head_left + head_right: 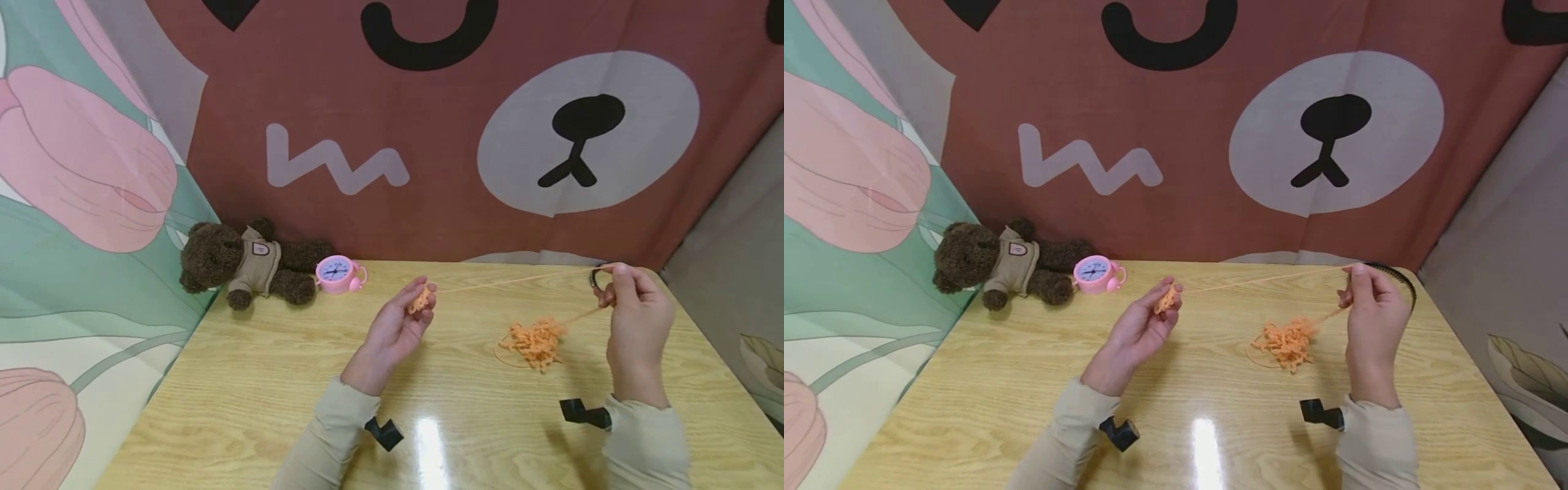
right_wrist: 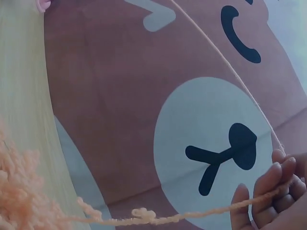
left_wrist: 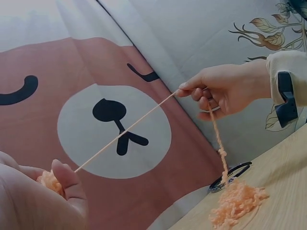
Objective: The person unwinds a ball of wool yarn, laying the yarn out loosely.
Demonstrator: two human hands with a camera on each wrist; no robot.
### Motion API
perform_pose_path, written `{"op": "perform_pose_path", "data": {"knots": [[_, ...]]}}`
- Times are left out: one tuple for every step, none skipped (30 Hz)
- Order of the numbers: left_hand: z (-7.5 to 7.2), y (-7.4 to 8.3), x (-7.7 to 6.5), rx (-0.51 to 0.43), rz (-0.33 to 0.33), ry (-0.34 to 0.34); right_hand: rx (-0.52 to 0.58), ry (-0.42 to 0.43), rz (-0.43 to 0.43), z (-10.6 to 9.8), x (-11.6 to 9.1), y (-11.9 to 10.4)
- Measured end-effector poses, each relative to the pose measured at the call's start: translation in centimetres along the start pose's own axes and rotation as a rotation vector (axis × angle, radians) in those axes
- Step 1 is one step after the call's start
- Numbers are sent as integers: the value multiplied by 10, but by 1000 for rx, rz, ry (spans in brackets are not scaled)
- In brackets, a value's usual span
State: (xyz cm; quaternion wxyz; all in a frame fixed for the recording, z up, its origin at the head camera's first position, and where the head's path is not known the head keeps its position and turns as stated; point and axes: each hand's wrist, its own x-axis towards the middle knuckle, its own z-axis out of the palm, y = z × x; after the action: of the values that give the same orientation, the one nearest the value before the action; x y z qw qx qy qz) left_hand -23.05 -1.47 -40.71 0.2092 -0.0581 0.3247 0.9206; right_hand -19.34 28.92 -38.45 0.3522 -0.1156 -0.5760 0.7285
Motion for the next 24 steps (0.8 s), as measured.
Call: {"op": "perform_pose_path", "data": {"knots": [[0, 0, 0, 1, 4, 3, 8, 4, -2, 0, 0, 0], [0, 1, 0, 4, 9, 6, 4, 1, 0, 0, 0, 0], [0, 1, 0, 11, 12, 9, -8, -3, 10, 0, 0, 0], [0, 1, 0, 18, 15, 12, -21, -15, 20, 1, 0, 0], [0, 1, 0, 29, 16, 14, -39, -29, 31, 2, -1, 0], [1, 1, 0, 39, 18, 13, -61, -43, 38, 3, -1, 0], [1, 1, 0, 48, 21, 11, -84, -56, 44, 4, -2, 0], [1, 1, 0, 57, 24, 5, -100, -67, 51, 5, -2, -1], [1, 1, 0, 61, 25, 2, -114, -74, 55, 5, -3, -1], [1, 1, 0, 59, 24, -1, -127, -78, 54, 6, -3, -1], [0, 0, 0, 57, 22, -5, -140, -77, 54, 6, -4, -2], [0, 0, -1, 49, 19, -8, -154, -77, 55, 6, -4, -2], [0, 0, -1, 39, 13, -9, -157, -79, 56, 6, -4, -2], [-1, 0, -1, 27, 6, -11, -170, -86, 56, 5, -4, -2], [-1, 0, -1, 12, -2, -12, -181, -99, 67, 5, -4, -2], [-2, 0, -2, 1, -9, -14, -205, -128, 76, 4, -4, -2], [-2, 0, -2, -6, -15, -17, -259, -171, 80, 3, -5, -2], [-2, 0, -2, -12, -20, -22, -327, -226, 82, 2, -5, -2], [-2, 0, -2, -14, -26, -24, -405, -293, 77, 1, -6, -1], [-2, 0, -3, -12, -31, -30, -496, -370, 64, 1, -7, -1], [-1, 0, -3, -7, -37, -35, -575, -446, 52, 1, -8, 0], [-1, 0, -4, 2, -45, -40, -656, -521, 24, 2, -9, 1], [0, 0, -4, 13, -55, -49, -728, -580, -4, 4, -11, 2], [1, 0, -4, 26, -65, -57, -769, -637, -16, 8, -14, 4]]}}
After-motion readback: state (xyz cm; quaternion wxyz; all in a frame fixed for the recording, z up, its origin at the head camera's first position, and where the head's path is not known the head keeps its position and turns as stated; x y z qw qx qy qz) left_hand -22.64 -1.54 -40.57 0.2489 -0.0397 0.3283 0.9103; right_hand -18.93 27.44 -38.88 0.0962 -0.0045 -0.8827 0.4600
